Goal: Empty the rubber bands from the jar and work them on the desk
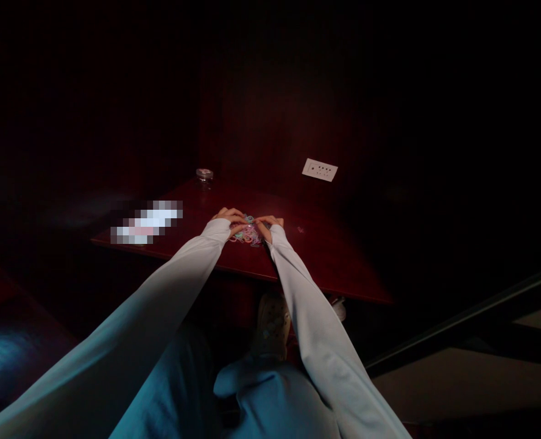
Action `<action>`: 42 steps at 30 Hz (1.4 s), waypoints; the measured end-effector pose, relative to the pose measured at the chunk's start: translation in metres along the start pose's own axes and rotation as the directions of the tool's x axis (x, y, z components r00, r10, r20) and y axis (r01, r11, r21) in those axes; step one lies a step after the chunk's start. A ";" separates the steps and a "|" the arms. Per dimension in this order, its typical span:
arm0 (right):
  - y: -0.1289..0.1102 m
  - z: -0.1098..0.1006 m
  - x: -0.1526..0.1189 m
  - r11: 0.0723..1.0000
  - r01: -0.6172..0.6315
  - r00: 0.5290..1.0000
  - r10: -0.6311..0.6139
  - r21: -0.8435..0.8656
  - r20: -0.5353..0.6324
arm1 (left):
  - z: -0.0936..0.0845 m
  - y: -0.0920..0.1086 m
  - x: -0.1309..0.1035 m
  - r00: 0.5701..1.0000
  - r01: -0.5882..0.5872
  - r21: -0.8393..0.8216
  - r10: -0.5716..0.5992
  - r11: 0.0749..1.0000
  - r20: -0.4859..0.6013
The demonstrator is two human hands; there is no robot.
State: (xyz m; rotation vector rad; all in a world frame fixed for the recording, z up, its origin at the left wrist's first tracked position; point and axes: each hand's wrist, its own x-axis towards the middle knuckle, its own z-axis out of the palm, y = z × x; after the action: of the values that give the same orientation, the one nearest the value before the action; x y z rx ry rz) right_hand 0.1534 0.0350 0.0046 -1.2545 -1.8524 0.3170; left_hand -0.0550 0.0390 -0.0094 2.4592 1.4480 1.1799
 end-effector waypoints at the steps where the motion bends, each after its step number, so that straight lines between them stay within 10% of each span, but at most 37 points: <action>1: 0.000 0.000 0.000 1.000 -0.001 1.000 0.001 0.003 -0.001 | 0.001 -0.001 0.000 1.000 -0.005 -0.005 0.005 1.000 -0.003; 42: -0.005 -0.002 -0.003 0.999 0.016 0.997 -0.013 -0.038 0.070 | -0.006 0.006 0.000 0.995 -0.036 -0.104 0.026 0.994 -0.095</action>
State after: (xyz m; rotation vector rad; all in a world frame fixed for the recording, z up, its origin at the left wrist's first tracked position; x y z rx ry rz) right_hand 0.1525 0.0297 0.0075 -1.2696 -1.9348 0.3225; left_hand -0.0543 0.0337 -0.0031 2.3952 1.3358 1.3578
